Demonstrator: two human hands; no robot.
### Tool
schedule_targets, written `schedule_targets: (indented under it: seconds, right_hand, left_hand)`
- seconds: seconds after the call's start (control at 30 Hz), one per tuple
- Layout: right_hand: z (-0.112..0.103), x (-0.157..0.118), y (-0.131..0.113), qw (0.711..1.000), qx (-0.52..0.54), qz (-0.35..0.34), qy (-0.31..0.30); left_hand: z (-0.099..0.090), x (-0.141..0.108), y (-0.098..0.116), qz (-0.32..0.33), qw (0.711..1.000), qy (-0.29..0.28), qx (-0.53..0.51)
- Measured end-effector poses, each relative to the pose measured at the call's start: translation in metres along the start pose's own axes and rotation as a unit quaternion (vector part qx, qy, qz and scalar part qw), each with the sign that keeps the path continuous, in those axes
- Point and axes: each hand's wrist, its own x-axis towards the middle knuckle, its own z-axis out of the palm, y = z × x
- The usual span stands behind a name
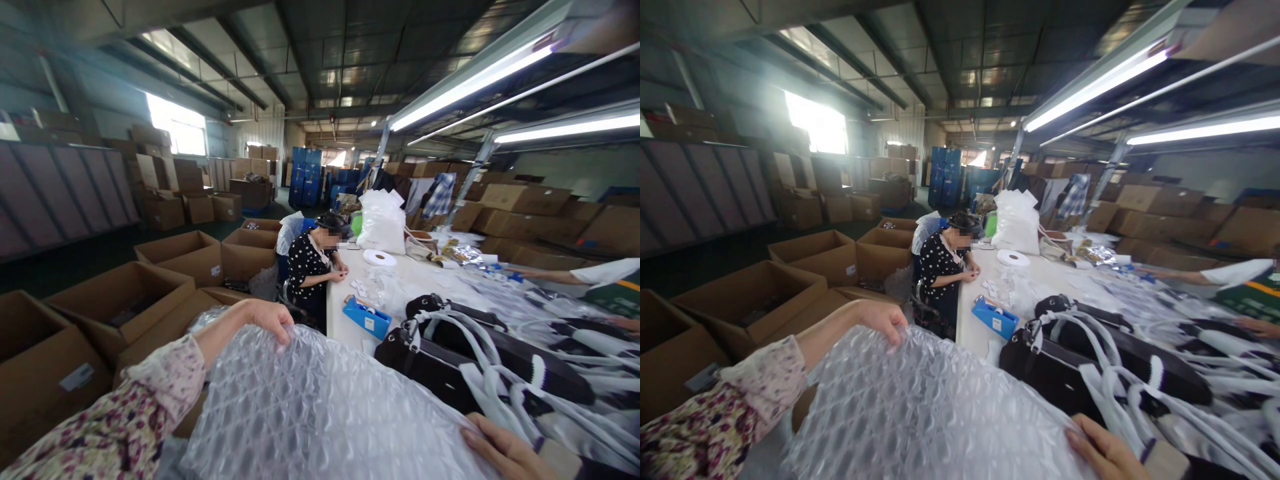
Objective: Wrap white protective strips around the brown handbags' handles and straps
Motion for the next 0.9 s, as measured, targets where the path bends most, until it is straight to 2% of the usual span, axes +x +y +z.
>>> schedule_targets:
  seconds: [0.13, 0.27, 0.5, 0.6, 0.73, 0.9]
  right_hand:
    - [0.006, -0.003, -0.001, 1.0, 0.013, 0.016, -0.021]
    - [0.012, -0.005, -0.012, 0.999, 0.027, 0.004, -0.027]
    - [0.015, -0.016, -0.041, 0.998, 0.053, -0.025, -0.038]
    - [0.016, -0.018, -0.054, 0.998, 0.047, -0.033, -0.028]
    - [0.018, -0.017, -0.062, 0.997, 0.05, -0.045, -0.045]
    - [0.026, -0.013, -0.076, 0.995, 0.059, -0.062, -0.048]
  left_hand:
    - [0.002, -0.001, 0.001, -0.003, 1.0, -0.006, -0.001]
    - [0.007, -0.001, 0.001, -0.032, 0.999, -0.019, 0.004]
    - [0.034, 0.008, -0.021, -0.031, 0.988, -0.138, -0.059]
    - [0.044, 0.012, -0.026, -0.036, 0.991, -0.126, -0.033]
    - [0.05, 0.017, -0.026, -0.035, 0.994, -0.1, 0.013]
    - [0.061, 0.027, -0.016, -0.024, 0.997, -0.007, 0.074]
